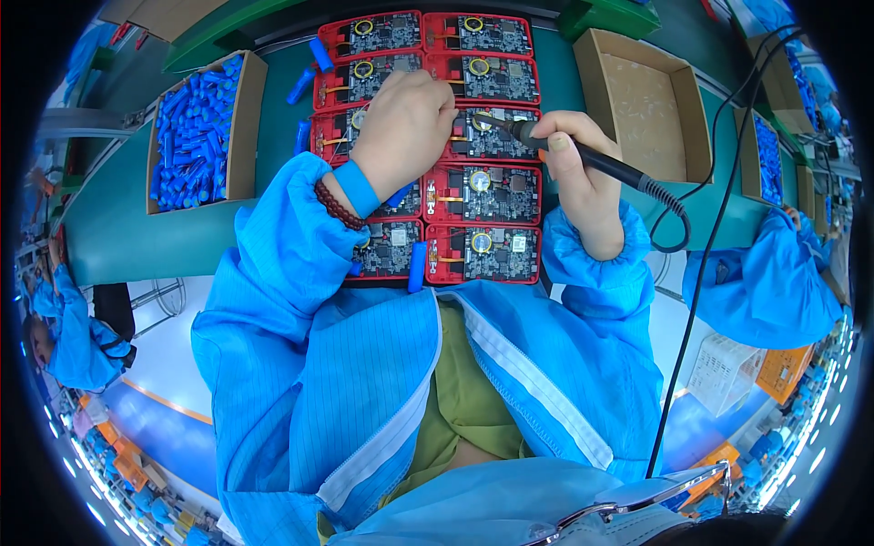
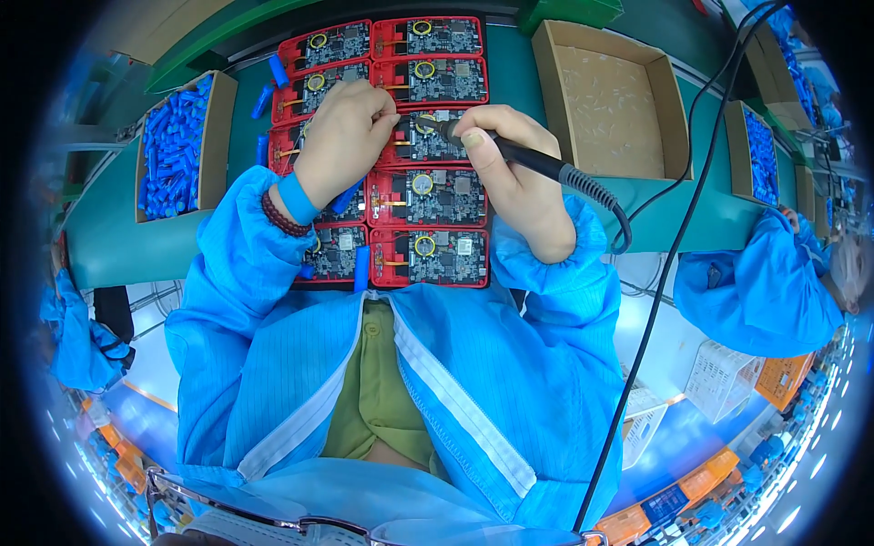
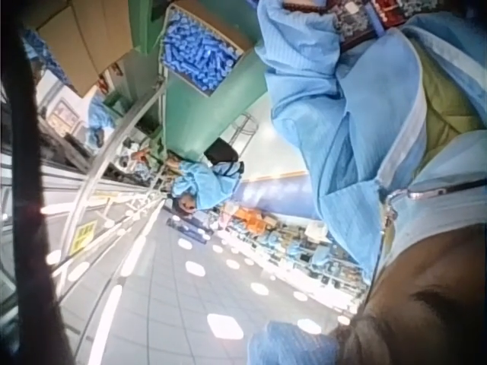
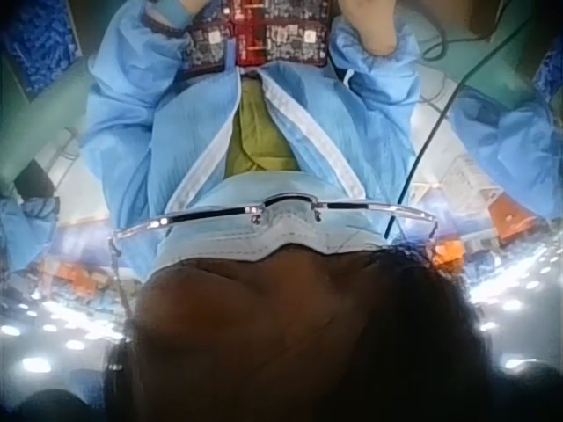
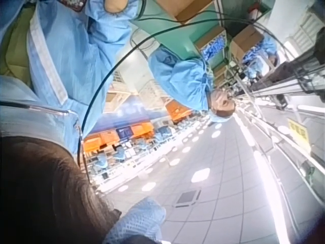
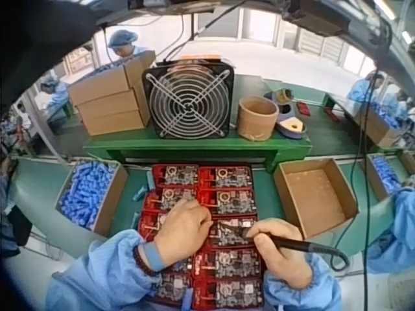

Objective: The person places a tray of circuit boards onto the workbench, applies solder using a soldering iron and solder wire, and attaches batteries from a container to each circuit board by soldering their wires.

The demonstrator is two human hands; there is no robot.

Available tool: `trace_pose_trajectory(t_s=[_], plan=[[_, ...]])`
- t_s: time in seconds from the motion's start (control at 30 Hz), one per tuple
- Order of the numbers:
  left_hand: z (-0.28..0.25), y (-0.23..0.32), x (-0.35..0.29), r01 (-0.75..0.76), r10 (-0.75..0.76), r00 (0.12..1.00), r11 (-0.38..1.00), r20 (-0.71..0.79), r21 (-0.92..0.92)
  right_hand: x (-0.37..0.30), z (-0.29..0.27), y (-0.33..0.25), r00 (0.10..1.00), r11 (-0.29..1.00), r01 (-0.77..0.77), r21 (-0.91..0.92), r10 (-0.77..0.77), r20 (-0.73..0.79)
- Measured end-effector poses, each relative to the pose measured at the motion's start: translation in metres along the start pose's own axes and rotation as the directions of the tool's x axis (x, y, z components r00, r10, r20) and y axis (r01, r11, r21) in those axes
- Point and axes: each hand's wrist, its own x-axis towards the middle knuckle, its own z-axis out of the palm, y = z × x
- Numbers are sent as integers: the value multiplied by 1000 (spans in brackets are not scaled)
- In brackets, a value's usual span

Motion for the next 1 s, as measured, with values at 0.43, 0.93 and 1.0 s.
trace_pose_trajectory(t_s=[0.43, 0.93, 1.0], plan=[[1, -1, 0, -26, 26, 999, 1000, -20, 16, 2, -1, 0, 998, 998, 52, -34, -51, 38], [1, 3, -1, -60, 60, 998, 995, 1, 86, 2, 0, 3, 1000, 1000, 13, -25, -13, 6], [1, 3, -1, -62, 62, 998, 994, 1, 91, 3, 1, 4, 1000, 1000, 24, -9, -24, 15]])
